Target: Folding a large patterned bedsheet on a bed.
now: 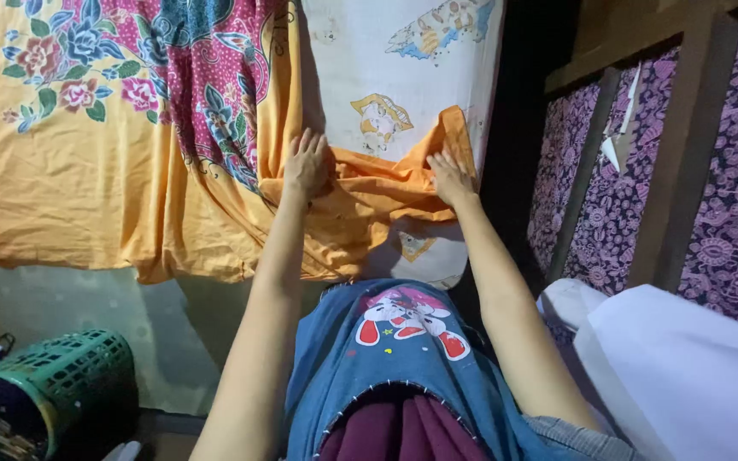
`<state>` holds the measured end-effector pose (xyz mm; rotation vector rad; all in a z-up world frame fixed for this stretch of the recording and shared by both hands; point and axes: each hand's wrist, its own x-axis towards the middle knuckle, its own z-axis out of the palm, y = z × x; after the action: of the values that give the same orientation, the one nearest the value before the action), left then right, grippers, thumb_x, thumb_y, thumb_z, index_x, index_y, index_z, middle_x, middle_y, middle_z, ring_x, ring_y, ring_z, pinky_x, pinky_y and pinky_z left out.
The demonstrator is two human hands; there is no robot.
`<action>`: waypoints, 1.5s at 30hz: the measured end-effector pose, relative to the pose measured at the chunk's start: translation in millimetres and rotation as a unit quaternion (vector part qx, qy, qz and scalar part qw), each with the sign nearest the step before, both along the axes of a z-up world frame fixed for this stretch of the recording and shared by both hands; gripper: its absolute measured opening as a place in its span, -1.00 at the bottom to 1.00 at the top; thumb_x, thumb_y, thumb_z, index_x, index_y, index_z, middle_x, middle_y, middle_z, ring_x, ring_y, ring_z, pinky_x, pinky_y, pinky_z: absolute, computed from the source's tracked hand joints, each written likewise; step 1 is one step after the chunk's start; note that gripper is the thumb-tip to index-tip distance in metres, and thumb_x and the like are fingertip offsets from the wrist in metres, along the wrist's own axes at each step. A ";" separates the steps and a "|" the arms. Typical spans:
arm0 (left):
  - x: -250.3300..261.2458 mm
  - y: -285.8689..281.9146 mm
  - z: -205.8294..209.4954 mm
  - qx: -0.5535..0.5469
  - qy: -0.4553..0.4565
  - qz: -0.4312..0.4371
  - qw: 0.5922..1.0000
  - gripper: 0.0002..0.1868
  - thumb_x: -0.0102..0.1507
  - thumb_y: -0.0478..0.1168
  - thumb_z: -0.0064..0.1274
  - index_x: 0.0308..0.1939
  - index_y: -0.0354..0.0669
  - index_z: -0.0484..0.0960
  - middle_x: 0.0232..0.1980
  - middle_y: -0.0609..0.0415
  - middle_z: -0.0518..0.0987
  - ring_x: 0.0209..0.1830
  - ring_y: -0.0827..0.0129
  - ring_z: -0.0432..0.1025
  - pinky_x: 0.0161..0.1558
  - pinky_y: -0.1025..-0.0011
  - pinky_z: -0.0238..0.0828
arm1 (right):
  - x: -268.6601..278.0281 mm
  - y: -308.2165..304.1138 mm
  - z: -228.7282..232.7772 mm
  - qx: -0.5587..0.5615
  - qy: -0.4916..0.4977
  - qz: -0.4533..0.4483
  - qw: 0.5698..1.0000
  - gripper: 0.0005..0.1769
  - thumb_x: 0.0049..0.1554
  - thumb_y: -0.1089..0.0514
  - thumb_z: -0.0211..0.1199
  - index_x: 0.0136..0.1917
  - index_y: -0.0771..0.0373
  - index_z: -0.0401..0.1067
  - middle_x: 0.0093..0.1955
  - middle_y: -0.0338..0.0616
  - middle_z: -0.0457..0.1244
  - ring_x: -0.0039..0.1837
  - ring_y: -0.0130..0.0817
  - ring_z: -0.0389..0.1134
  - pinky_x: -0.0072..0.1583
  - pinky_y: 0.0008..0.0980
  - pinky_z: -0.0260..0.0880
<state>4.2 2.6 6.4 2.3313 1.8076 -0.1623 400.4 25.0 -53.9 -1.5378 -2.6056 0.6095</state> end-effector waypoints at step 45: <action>127.5 -158.6 45.8 0.029 -0.202 -0.092 0.975 -0.26 0.32 -0.08 -0.02 0.55 -0.19 0.15 0.55 -0.22 0.20 0.55 0.01 0.12 0.48 0.07 0.02 | 25.1 -150.9 59.2 0.185 0.161 -0.131 0.960 -0.50 0.34 0.06 0.07 0.46 0.33 0.27 0.39 0.31 0.26 0.41 0.26 0.22 0.35 0.09 0.13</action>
<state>131.6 -156.1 52.2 2.3541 1.4194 0.3216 425.5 -125.9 5.3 -1.4802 -2.0836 0.2945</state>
